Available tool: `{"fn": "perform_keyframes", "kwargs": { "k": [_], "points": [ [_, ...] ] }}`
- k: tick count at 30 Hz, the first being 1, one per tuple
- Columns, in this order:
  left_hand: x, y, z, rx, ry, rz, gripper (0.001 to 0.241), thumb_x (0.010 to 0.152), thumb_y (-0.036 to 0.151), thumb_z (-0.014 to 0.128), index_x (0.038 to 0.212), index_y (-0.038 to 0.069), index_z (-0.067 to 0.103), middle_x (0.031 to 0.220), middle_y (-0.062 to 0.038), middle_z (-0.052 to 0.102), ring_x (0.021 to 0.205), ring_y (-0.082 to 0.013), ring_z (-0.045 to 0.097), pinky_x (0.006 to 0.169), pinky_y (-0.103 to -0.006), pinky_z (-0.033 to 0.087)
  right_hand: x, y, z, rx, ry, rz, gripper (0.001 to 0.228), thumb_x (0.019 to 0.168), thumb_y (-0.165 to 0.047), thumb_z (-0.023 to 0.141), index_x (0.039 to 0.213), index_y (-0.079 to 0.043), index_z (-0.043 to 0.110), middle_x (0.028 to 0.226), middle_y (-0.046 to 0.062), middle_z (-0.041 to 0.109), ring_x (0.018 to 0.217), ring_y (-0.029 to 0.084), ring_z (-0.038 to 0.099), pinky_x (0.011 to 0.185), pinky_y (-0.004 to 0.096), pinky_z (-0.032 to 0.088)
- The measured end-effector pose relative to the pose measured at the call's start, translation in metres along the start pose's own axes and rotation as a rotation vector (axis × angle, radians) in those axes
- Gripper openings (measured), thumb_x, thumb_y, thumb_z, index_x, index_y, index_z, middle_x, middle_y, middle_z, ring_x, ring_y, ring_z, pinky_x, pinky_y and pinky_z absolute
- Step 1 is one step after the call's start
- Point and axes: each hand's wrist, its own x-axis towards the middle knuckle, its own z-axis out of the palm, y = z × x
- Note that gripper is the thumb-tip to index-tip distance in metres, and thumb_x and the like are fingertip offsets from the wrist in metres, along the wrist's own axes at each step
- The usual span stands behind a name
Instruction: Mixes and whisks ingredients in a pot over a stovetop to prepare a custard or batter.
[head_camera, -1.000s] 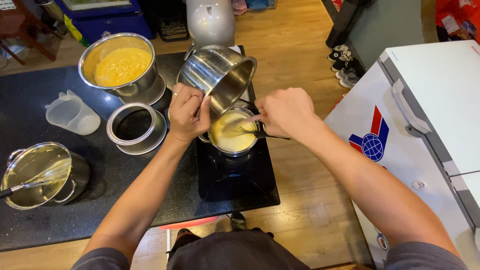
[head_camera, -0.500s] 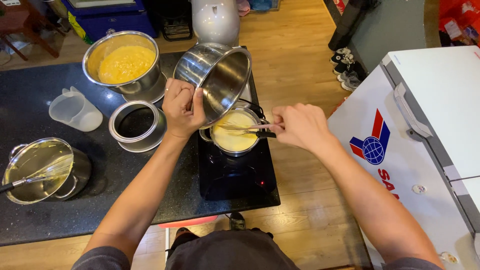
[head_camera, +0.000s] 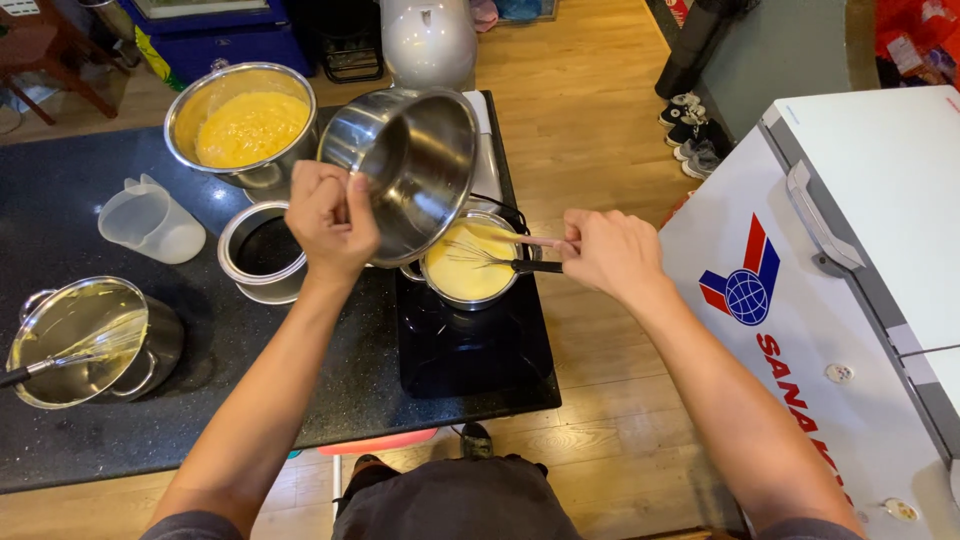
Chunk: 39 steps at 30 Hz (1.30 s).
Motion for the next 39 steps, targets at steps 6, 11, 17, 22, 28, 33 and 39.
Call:
{"fn": "perform_keyframes", "kwargs": {
  "k": [6,11,17,22,28,33,39],
  "points": [
    [0.007,-0.018,-0.022,-0.099,0.021,-0.192,0.045,0.105,0.001,0.068,0.07,0.0,0.039,0.08,-0.007,0.049,0.069,-0.0142,0.037,0.061,-0.0325,0.026,-0.005,-0.008,0.004,0.029,0.226,-0.117,0.019,0.081,-0.026,0.077,0.083,-0.012,0.064,0.075,0.008,0.069,0.067,0.035,0.066,0.056,0.048,0.049],
    [0.002,-0.018,-0.019,-0.066,0.078,-0.212,0.046,0.104,0.001,0.067,0.069,0.0,0.037,0.078,-0.006,0.046,0.069,-0.0149,0.037,0.062,-0.0321,0.027,-0.004,-0.011,0.009,0.052,0.283,-0.314,0.019,0.081,-0.024,0.077,0.082,-0.011,0.063,0.074,0.007,0.069,0.067,0.033,0.067,0.055,0.046,0.049],
    [-0.013,-0.023,-0.016,0.032,0.212,-0.294,0.044,0.102,0.0,0.067,0.069,0.0,0.038,0.077,-0.007,0.046,0.065,-0.0156,0.036,0.059,-0.0334,0.026,-0.027,-0.019,0.014,0.104,0.15,-0.111,0.024,0.084,-0.034,0.077,0.08,-0.014,0.064,0.07,0.006,0.07,0.067,0.034,0.067,0.057,0.047,0.05],
    [-0.028,-0.048,-0.04,0.099,0.297,-0.258,0.044,0.105,0.001,0.065,0.071,0.001,0.037,0.084,-0.008,0.052,0.074,-0.0167,0.046,0.066,-0.0341,0.036,-0.051,-0.027,0.05,0.234,0.117,0.169,0.024,0.085,-0.039,0.075,0.082,-0.017,0.065,0.072,0.005,0.072,0.068,0.034,0.069,0.058,0.047,0.051],
    [-0.067,-0.09,-0.083,0.111,0.363,-0.41,0.046,0.109,0.005,0.067,0.073,0.0,0.038,0.08,-0.008,0.05,0.077,-0.0161,0.045,0.07,-0.0344,0.037,-0.067,-0.05,0.082,0.184,0.207,0.262,0.024,0.086,-0.036,0.074,0.085,-0.015,0.063,0.081,0.007,0.074,0.072,0.038,0.069,0.059,0.053,0.05],
    [-0.099,-0.09,-0.124,-0.051,0.447,-0.786,0.03,0.108,0.013,0.066,0.081,0.0,0.06,0.076,0.002,0.055,0.072,-0.0083,0.045,0.067,-0.0289,0.039,-0.071,-0.068,0.083,0.09,0.126,0.423,0.023,0.091,-0.04,0.072,0.093,-0.018,0.064,0.08,0.012,0.074,0.077,0.041,0.069,0.067,0.055,0.051],
    [-0.164,-0.079,-0.163,-0.193,0.526,-1.129,0.035,0.109,0.018,0.064,0.077,0.004,0.062,0.076,0.002,0.061,0.069,-0.007,0.049,0.064,-0.0285,0.04,-0.074,-0.075,0.094,0.087,0.15,0.433,0.025,0.091,-0.037,0.07,0.092,-0.013,0.064,0.08,0.012,0.075,0.076,0.04,0.07,0.065,0.055,0.052]
  ]
}}
